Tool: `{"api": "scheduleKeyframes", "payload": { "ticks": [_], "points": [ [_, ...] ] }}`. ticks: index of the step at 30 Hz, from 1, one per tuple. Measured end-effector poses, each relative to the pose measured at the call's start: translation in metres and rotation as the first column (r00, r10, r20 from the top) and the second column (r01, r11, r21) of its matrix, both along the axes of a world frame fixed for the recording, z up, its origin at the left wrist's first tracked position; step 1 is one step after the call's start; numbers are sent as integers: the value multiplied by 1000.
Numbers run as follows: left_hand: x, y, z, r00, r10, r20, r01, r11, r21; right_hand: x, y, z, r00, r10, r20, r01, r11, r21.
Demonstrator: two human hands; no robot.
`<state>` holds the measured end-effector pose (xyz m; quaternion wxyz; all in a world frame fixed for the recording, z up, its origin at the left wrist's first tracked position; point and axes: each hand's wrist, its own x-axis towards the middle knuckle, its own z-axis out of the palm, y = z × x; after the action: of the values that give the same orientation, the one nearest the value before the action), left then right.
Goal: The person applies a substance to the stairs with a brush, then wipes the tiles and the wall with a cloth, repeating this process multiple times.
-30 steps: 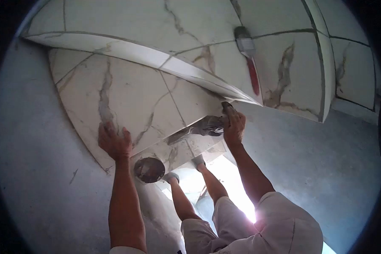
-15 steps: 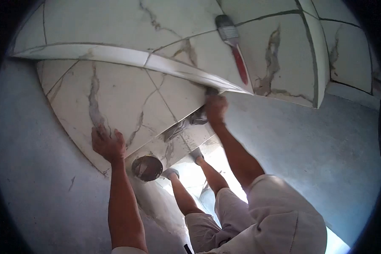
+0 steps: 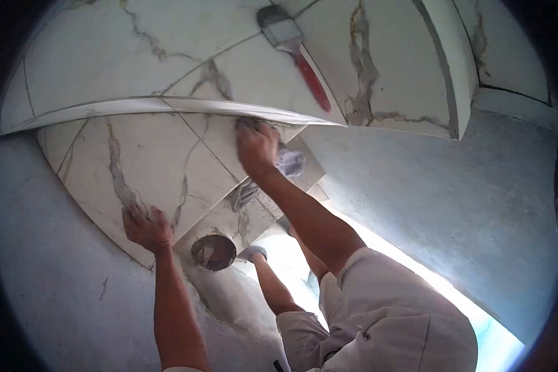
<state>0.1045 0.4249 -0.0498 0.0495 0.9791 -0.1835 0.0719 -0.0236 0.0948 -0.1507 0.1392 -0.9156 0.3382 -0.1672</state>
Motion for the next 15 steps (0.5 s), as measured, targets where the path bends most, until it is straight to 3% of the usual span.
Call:
{"api": "scheduleKeyframes", "payload": {
  "ticks": [1,3,4,5,7,9,11,12,13,15],
  "points": [
    [1,1,-1,1000,5,0,-5,1000,12,39,23,137,947,66,-313,-75,997,-16],
    [-2,2,-2,1000,2,-5,-2,999,32,2,-3,127,978,192,-81,-204,963,-176],
    [0,1,-3,1000,-5,16,5,1000,8,-25,-24,115,936,190,-297,-259,942,-214],
    [1,3,-2,999,-13,34,13,1000,-12,-59,-51,73,959,230,-163,-268,925,-269],
    [0,3,-3,999,-15,43,15,1000,-7,-56,-42,140,987,101,-126,-107,994,-37],
    [2,1,0,998,-27,57,28,1000,-6,-36,-18,109,937,-64,-345,6,986,-166],
    [0,-2,4,999,-22,46,21,1000,24,13,22,82,969,8,-246,-50,985,-165],
    [0,1,2,999,-33,42,32,999,35,51,43,77,958,127,-257,-132,991,1],
    [4,4,-4,996,-64,65,63,998,9,71,42,132,972,192,-134,-169,972,165],
    [5,10,-4,992,-103,78,103,995,5,54,22,120,925,257,-281,-257,966,37]
  ]
}}
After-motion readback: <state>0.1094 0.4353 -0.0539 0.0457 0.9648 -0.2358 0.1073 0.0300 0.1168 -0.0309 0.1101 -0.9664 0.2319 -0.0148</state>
